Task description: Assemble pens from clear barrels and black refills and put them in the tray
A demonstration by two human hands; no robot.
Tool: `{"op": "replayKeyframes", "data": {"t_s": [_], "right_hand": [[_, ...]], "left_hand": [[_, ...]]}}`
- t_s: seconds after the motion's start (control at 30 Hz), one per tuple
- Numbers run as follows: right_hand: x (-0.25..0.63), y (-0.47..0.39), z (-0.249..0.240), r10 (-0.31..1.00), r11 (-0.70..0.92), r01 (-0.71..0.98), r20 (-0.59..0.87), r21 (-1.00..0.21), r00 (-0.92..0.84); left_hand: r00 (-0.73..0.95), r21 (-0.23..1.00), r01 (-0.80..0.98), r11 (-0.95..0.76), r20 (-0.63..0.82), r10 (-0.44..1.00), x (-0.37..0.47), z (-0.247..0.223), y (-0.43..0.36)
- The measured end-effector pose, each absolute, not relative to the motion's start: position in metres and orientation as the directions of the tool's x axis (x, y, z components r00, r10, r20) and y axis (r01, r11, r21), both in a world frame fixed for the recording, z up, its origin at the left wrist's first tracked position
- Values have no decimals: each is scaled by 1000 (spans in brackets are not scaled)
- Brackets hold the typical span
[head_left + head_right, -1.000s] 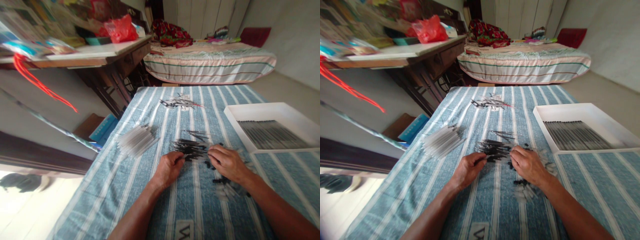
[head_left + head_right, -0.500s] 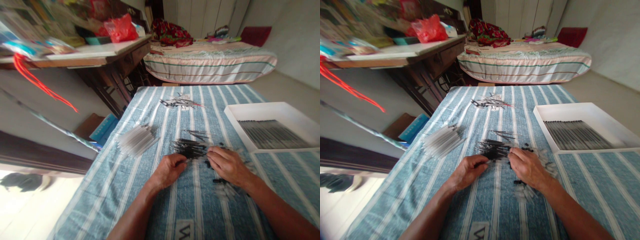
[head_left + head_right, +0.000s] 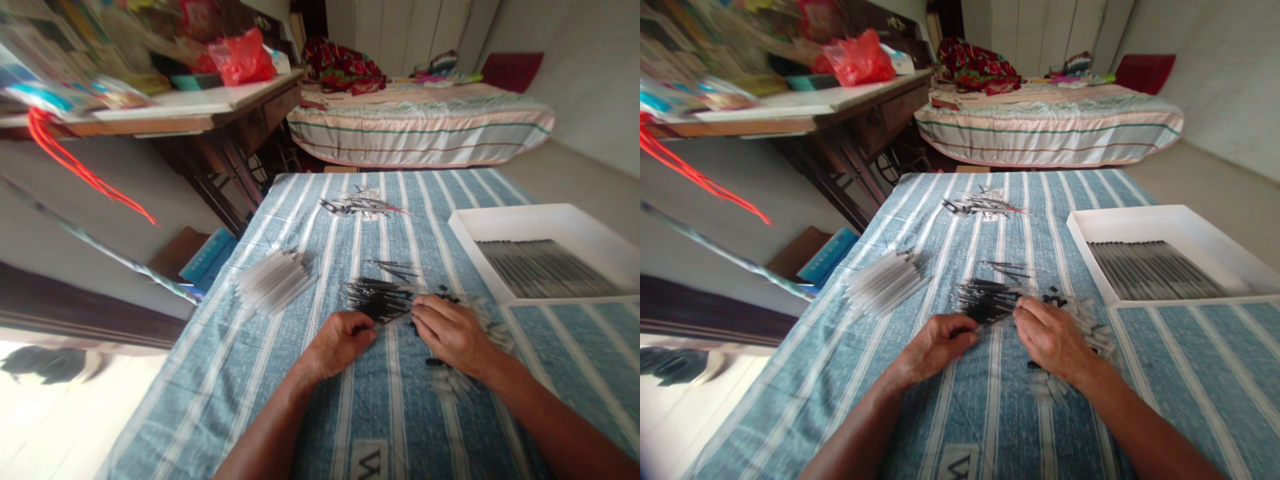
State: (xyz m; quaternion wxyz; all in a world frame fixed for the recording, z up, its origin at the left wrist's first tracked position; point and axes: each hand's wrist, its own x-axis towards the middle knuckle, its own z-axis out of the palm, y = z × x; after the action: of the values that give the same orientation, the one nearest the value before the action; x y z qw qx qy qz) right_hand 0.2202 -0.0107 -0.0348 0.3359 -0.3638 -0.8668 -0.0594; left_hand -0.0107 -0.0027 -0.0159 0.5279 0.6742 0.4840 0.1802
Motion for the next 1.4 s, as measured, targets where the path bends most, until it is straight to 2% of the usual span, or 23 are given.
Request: {"op": "replayKeyframes", "data": {"t_s": [0.13, 0.23, 0.4, 0.5, 0.7, 1.07, 1.4], "right_hand": [[212, -18, -33, 583, 760, 621, 622, -190, -523], [207, -24, -26, 589, 772, 574, 647, -274, -484], [209, -28, -8, 667, 704, 507, 708, -498, -231], [213, -29, -5, 724, 651, 447, 680, -614, -119], [216, -28, -15, 830, 541, 291, 557, -789, -34], [197, -25, -24, 946, 299, -11, 298, -954, -129], [192, -27, -30, 978, 120, -53, 127, -991, -163]], "left_hand": [[450, 919, 383, 94, -274, 850, -7, -14, -6], [445, 946, 303, 113, -245, 861, -3, -12, -8], [423, 978, 90, 189, -209, 882, -1, -11, -8], [421, 976, 46, 211, -211, 882, 1, -12, -9], [392, 977, 20, 214, -204, 897, 2, -13, -10], [448, 982, 30, 189, -182, 875, 4, -9, -12], [497, 982, 10, 191, -170, 851, 5, -11, -14]]}}
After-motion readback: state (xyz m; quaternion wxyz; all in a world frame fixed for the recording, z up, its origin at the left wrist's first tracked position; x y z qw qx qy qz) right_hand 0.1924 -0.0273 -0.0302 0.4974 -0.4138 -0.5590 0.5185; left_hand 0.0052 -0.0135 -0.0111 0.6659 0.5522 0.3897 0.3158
